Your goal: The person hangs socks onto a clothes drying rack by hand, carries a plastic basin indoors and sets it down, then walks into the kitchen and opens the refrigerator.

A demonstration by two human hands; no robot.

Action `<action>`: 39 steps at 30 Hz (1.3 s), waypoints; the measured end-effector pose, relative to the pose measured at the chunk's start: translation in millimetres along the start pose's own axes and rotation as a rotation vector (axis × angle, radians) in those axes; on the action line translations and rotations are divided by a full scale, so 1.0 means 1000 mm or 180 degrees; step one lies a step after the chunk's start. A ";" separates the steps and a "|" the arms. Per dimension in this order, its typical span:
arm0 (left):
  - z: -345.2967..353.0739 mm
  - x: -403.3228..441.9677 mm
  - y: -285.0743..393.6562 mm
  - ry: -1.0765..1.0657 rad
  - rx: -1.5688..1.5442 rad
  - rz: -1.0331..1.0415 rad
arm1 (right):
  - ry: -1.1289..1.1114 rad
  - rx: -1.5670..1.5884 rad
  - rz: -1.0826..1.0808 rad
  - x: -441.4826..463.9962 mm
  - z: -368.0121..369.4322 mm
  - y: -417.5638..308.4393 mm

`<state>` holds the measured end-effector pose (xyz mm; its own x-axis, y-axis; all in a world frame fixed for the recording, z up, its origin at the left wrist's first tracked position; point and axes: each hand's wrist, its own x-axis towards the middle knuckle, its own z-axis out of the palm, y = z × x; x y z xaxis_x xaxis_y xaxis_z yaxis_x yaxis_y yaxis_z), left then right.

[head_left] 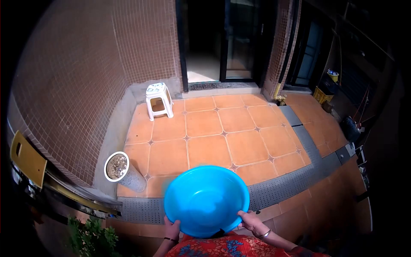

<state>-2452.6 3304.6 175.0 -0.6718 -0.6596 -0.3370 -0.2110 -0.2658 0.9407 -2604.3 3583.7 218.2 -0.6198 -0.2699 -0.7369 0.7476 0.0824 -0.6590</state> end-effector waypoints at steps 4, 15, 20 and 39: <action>0.031 0.069 0.071 -0.0239 -0.0117 0.0147 | 0.0056 -0.0202 -0.0044 0.008 0.025 -0.096; 0.128 0.205 0.151 -0.0637 0.0041 0.0316 | 0.0237 0.0318 -0.0414 0.094 0.029 -0.222; 0.195 0.308 0.165 -0.1221 0.0298 0.0478 | 0.0262 0.0124 0.0049 0.168 0.010 -0.289; 0.373 0.593 0.286 -0.0189 0.0274 0.0048 | -0.0002 -0.0590 -0.0311 0.468 0.034 -0.608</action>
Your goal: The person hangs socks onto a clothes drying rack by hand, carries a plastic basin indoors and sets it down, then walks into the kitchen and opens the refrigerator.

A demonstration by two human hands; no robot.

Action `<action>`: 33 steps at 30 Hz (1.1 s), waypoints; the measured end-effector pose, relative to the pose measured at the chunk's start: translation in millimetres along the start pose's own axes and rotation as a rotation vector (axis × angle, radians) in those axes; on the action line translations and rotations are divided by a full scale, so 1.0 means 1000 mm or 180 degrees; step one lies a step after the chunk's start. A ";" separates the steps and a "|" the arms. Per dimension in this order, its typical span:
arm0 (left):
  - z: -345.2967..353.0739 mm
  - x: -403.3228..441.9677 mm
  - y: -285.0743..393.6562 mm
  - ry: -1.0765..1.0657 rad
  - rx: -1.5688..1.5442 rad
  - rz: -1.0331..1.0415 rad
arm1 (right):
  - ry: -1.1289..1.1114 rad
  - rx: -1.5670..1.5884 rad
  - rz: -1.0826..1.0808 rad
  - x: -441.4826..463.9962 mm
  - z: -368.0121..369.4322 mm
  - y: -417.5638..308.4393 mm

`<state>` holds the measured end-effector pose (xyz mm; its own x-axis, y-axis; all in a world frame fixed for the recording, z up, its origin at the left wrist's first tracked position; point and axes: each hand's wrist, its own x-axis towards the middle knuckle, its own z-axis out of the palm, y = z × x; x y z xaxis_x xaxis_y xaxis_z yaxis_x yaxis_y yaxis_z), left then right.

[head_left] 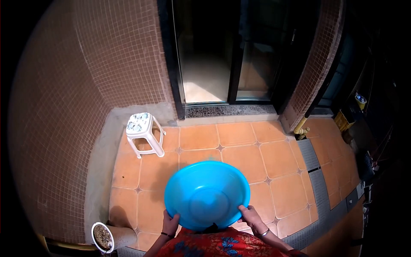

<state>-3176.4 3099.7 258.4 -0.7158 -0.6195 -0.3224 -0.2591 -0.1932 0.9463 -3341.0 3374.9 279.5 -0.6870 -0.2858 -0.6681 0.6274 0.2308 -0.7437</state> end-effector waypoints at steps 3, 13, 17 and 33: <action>0.010 0.077 0.011 -0.0014 -0.0056 -0.0019 | 0.0106 -0.0178 -0.0022 0.054 0.017 -0.068; 0.084 0.311 0.141 -0.0248 -0.0111 0.0288 | 0.0192 0.0038 -0.0452 0.204 0.033 -0.249; 0.118 0.402 0.156 -0.0266 -0.0316 0.0105 | 0.0246 0.0257 -0.0266 0.269 0.032 -0.280; 0.293 0.767 0.330 -0.0242 -0.0900 0.0051 | -0.0079 0.0250 -0.0832 0.607 0.007 -0.606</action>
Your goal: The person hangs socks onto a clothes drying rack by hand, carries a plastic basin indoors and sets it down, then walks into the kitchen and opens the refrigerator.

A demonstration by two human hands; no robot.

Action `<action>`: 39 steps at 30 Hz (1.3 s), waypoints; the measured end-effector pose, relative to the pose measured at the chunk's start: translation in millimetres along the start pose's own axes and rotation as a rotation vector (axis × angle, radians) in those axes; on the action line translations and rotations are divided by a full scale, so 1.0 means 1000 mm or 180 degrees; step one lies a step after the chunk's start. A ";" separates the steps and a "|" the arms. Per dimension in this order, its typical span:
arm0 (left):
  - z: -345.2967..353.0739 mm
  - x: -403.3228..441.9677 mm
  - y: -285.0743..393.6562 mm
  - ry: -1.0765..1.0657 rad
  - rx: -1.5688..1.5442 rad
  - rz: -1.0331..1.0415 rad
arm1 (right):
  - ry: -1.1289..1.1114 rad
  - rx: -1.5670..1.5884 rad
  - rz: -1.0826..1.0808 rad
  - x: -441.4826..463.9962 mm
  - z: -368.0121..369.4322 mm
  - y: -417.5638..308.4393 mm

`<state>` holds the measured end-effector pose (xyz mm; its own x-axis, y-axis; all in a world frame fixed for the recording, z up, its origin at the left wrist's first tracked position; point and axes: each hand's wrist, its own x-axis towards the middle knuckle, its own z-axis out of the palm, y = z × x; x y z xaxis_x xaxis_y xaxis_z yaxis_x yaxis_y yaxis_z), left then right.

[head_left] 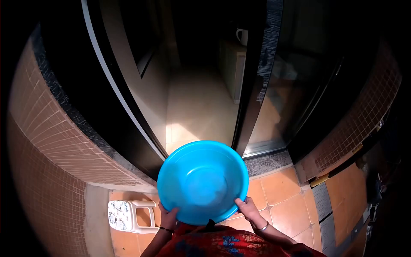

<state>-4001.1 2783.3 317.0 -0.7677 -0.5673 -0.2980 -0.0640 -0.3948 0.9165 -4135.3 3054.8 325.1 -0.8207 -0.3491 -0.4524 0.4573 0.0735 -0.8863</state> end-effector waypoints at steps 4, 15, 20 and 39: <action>0.019 0.091 0.013 -0.0017 0.0193 -0.0023 | -0.0036 0.0068 0.0160 0.087 0.017 -0.042; 0.085 0.353 0.115 -0.0150 -0.0143 -0.0066 | 0.0526 0.0146 0.0413 0.291 0.063 -0.240; 0.113 0.404 0.161 -0.0161 0.0054 0.0211 | 0.0251 0.0446 0.0654 0.331 0.063 -0.282; 0.243 0.623 0.230 -0.0722 0.0096 -0.0096 | 0.2774 0.1128 0.1454 0.428 -0.019 -0.212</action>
<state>-4649.1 2514.3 407.1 -0.8886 -0.3773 -0.2610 -0.1056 -0.3854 0.9167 -4590.0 2907.2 317.5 -0.4429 0.4480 -0.7767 0.7448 -0.2984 -0.5968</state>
